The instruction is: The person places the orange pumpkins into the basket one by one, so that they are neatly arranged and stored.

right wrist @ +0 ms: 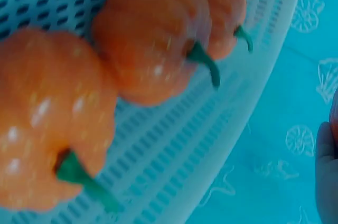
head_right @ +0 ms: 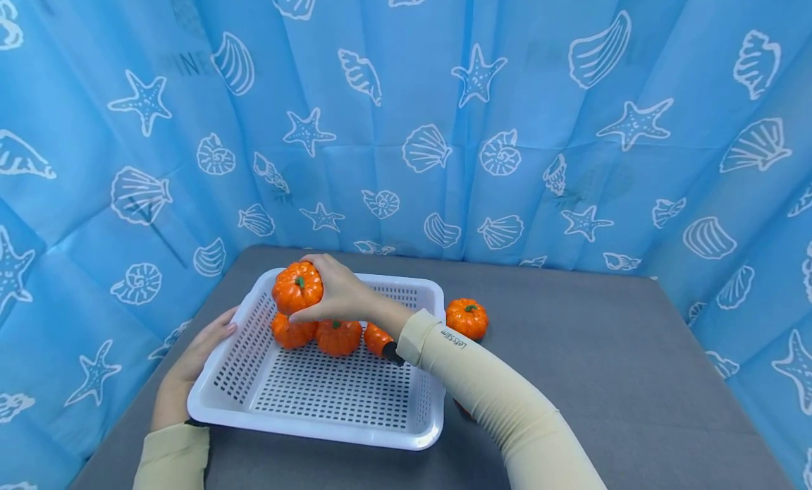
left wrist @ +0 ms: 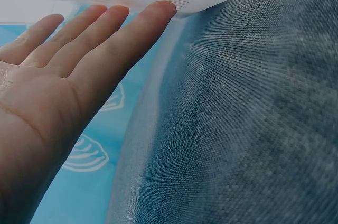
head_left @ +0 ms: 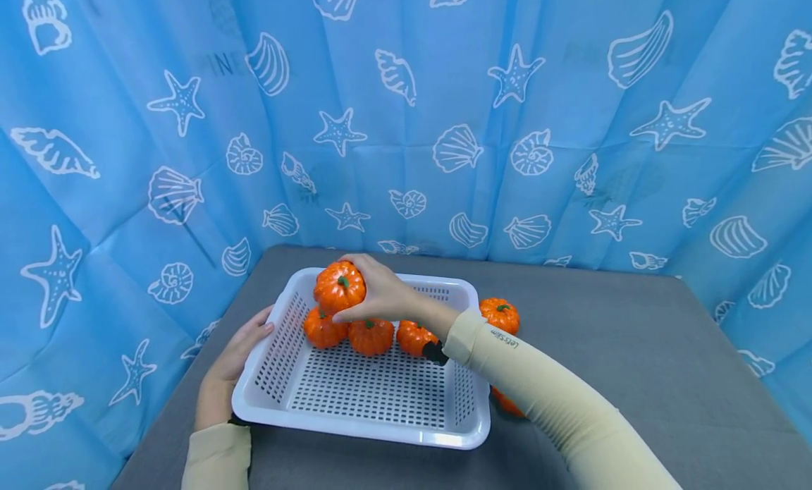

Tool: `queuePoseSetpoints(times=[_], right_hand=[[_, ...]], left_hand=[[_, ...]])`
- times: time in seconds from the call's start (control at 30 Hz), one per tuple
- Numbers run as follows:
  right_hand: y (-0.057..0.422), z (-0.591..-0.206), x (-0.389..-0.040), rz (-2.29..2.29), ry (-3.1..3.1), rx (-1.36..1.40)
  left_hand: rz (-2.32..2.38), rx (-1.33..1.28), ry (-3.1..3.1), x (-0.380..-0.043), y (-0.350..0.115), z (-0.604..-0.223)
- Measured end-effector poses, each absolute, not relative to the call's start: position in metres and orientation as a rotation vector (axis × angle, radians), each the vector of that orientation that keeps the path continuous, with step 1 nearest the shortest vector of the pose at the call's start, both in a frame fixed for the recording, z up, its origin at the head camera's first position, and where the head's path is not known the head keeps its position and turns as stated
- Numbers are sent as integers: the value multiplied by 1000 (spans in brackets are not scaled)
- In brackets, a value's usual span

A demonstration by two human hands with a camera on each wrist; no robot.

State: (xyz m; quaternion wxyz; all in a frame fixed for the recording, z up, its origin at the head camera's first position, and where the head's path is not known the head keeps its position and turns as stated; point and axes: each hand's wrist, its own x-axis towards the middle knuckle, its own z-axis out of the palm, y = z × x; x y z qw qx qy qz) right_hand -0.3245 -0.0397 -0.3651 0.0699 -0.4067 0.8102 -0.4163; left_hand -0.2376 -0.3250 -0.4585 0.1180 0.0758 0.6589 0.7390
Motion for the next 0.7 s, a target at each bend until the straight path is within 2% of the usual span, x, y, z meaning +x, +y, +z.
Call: queuePoseSetpoints(times=[0.7], right_hand=[[-89,-411,-295,-920,2355,-1345]], left_hand=[[2131,308,1975,-241,-331,-468]])
